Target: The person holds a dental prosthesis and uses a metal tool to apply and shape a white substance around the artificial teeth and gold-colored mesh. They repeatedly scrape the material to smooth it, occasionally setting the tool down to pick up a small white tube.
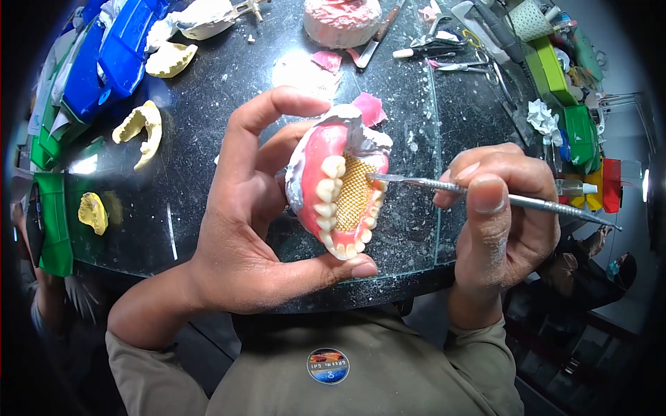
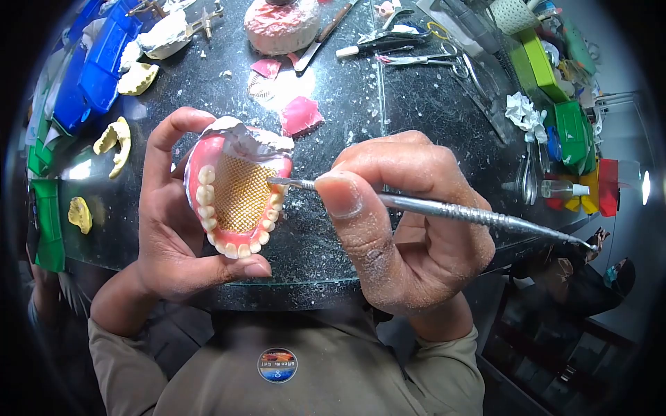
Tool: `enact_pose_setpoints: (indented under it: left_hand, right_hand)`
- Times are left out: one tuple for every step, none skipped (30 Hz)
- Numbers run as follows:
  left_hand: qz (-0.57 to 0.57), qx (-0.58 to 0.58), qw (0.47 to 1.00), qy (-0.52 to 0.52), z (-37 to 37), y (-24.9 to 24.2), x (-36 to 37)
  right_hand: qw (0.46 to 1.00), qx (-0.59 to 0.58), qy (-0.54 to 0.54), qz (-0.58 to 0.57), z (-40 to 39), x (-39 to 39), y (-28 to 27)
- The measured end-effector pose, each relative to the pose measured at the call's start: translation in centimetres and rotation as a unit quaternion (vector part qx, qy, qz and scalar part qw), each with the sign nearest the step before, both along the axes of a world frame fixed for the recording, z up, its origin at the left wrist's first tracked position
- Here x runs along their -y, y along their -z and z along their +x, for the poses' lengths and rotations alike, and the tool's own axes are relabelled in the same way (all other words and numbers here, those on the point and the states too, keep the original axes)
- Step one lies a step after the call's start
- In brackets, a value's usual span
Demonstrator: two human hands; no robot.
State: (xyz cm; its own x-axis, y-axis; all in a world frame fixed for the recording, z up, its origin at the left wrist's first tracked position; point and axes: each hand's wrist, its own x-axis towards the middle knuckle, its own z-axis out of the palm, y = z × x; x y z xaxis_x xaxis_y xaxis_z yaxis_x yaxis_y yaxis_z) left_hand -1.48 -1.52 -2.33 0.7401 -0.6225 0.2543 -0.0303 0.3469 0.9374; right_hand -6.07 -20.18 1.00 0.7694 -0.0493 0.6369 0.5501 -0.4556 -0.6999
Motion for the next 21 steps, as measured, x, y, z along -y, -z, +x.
enact_pose_setpoints:
  left_hand:
    - [0.002, -0.001, 1.0, 0.0, -0.01, -0.01, -0.02]
    - [0.002, 0.0, 1.0, 0.001, 0.0, 0.0, -0.03]
    - [0.003, 0.001, 1.0, 0.001, 0.0, 0.03, -0.02]
    - [0.003, 0.002, 1.0, 0.001, 0.0, 0.05, -0.02]
    - [0.004, 0.003, 1.0, 0.002, 0.01, 0.05, -0.02]
    - [0.005, 0.004, 1.0, 0.002, 0.01, 0.04, -0.03]
    - [0.006, 0.005, 1.0, 0.003, 0.01, 0.03, -0.04]
    - [0.005, 0.008, 1.0, 0.001, 0.02, 0.04, -0.04]
    - [0.004, 0.011, 1.0, 0.0, 0.04, 0.06, -0.03]
    - [0.004, 0.014, 1.0, -0.001, 0.05, 0.09, -0.01]
    - [0.002, 0.015, 1.0, -0.001, 0.06, 0.11, 0.0]
    - [0.001, 0.015, 1.0, -0.001, 0.07, 0.13, 0.01]
    - [0.0, 0.016, 1.0, -0.002, 0.08, 0.15, 0.01]
    - [0.0, 0.017, 1.0, -0.001, 0.08, 0.15, 0.01]
    - [0.0, 0.017, 1.0, 0.0, 0.09, 0.16, 0.01]
    - [0.0, 0.018, 1.0, 0.001, 0.09, 0.16, 0.01]
    - [0.0, 0.017, 1.0, 0.0, 0.08, 0.15, 0.0]
    - [0.0, 0.015, 1.0, -0.002, 0.05, 0.15, 0.0]
    - [0.0, 0.013, 1.0, -0.003, 0.03, 0.15, 0.01]
    - [-0.002, 0.015, 1.0, -0.003, 0.04, 0.16, 0.02]
    - [-0.004, 0.016, 1.0, -0.002, 0.05, 0.18, 0.04]
  right_hand:
    - [1.0, 0.0, 0.0, -0.001, 0.0, 0.01, -0.01]
    - [1.0, 0.0, 0.0, -0.002, 0.01, 0.01, -0.02]
    - [1.0, 0.001, 0.0, -0.003, 0.02, 0.02, -0.03]
    - [1.0, 0.001, -0.001, -0.004, 0.02, 0.02, -0.05]
    - [1.0, 0.001, -0.001, -0.004, 0.01, 0.01, -0.07]
    - [1.0, 0.0, -0.001, -0.003, 0.0, 0.0, -0.08]
    - [1.0, -0.001, 0.0, -0.002, -0.01, -0.02, -0.1]
    - [1.0, 0.0, 0.0, -0.002, -0.02, -0.02, -0.08]
    - [1.0, 0.001, 0.0, -0.002, -0.02, -0.02, -0.07]
    - [1.0, 0.003, 0.0, -0.002, -0.01, 0.01, 0.0]
    - [1.0, 0.003, 0.0, -0.003, 0.0, 0.01, 0.01]
    - [1.0, 0.004, 0.0, -0.004, 0.01, 0.0, 0.02]
    - [1.0, 0.003, 0.001, -0.005, 0.03, -0.02, -0.03]
    - [1.0, 0.003, 0.001, -0.006, 0.04, -0.03, -0.06]
    - [1.0, 0.003, 0.002, -0.007, 0.05, -0.04, -0.08]
    - [1.0, 0.005, 0.003, -0.009, 0.06, -0.05, -0.1]
    - [1.0, 0.005, 0.004, -0.009, 0.04, -0.03, -0.11]
    - [1.0, 0.006, 0.004, -0.01, 0.02, -0.02, -0.12]
    - [1.0, 0.005, 0.005, -0.009, -0.09, 0.08, -0.15]
    - [1.0, 0.01, 0.007, -0.005, -0.13, 0.18, -0.23]
    - [1.0, 0.015, 0.008, -0.002, -0.17, 0.28, -0.31]
